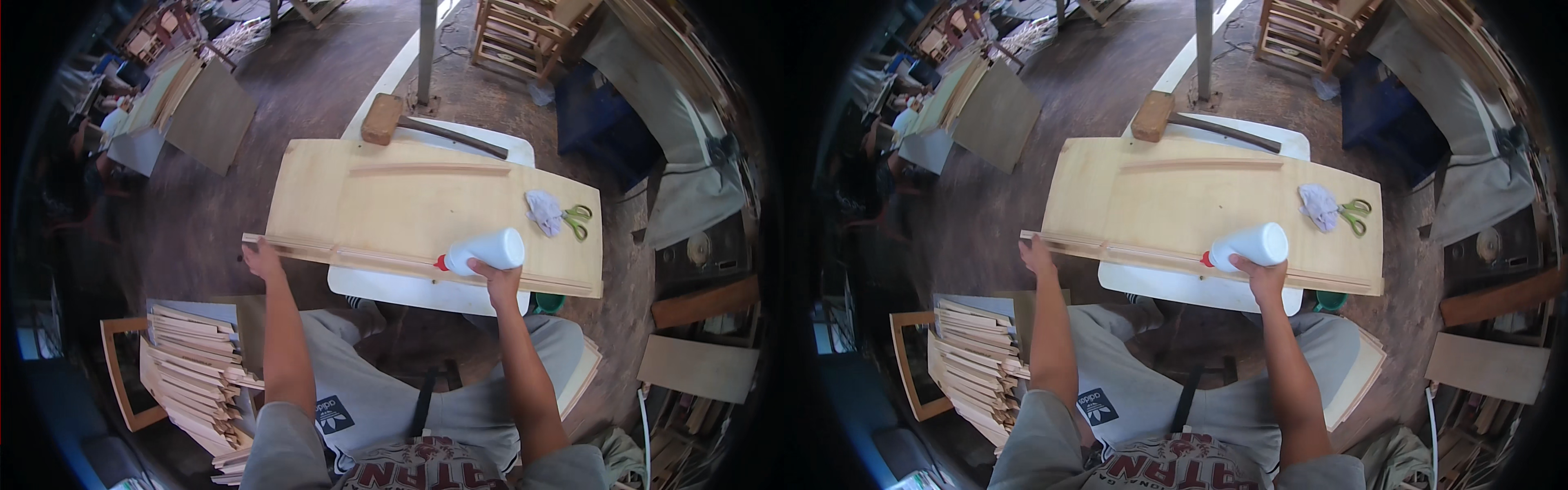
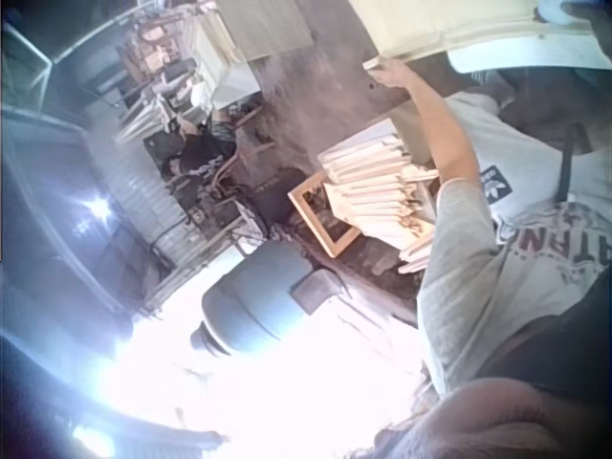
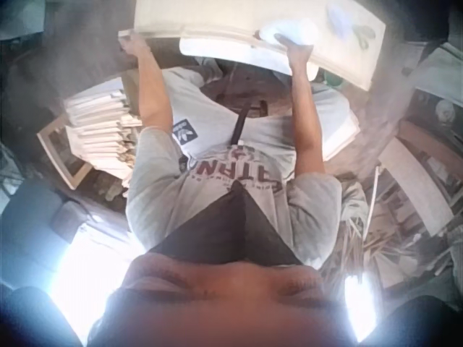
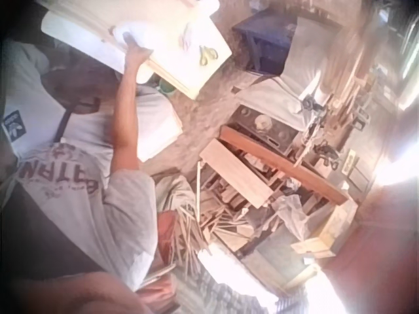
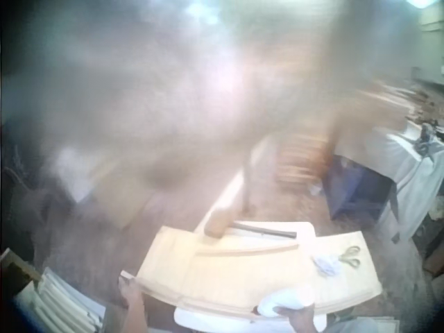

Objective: Applying glue and tape to assemble components of a wooden box.

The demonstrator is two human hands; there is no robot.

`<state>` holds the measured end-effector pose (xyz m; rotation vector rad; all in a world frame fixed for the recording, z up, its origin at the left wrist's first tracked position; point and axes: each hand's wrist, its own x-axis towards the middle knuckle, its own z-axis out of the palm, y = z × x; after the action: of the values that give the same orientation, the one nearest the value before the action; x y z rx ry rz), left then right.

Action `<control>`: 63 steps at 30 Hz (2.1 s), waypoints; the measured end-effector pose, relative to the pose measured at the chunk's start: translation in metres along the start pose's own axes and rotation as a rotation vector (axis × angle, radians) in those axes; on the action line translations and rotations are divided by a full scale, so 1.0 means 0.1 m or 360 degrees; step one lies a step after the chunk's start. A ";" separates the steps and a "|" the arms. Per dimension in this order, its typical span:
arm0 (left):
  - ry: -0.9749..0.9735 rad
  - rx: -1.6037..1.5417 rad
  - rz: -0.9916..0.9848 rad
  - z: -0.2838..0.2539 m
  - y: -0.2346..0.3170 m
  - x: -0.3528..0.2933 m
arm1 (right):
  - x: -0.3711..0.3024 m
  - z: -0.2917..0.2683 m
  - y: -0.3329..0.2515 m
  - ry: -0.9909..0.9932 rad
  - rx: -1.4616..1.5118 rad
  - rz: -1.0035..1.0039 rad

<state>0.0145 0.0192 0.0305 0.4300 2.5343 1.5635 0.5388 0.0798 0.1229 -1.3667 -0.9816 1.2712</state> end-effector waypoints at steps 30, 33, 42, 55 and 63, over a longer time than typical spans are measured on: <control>-0.1581 0.1452 0.1729 0.82 1.47 -2.63 | 0.13 -0.91 0.02 -0.0035 0.0049 0.0017; -0.1602 0.1548 0.1686 0.83 1.49 -2.65 | 0.18 -0.97 -0.02 -0.0039 0.0040 0.0071; -0.1588 0.1563 0.1693 0.83 1.51 -2.67 | 0.26 -1.53 0.00 0.0043 0.0207 0.0075; -0.1585 0.1581 0.1737 0.82 1.54 -2.69 | 0.27 -1.85 0.01 0.0044 0.0271 0.0180; -0.1566 0.1594 0.1754 0.81 1.55 -2.67 | 0.26 -2.03 -0.02 0.0088 0.0325 0.0127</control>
<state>0.3160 0.0712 0.1218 2.2145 1.9524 -0.2111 0.7437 0.0786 0.1128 -1.2854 -0.7441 1.3466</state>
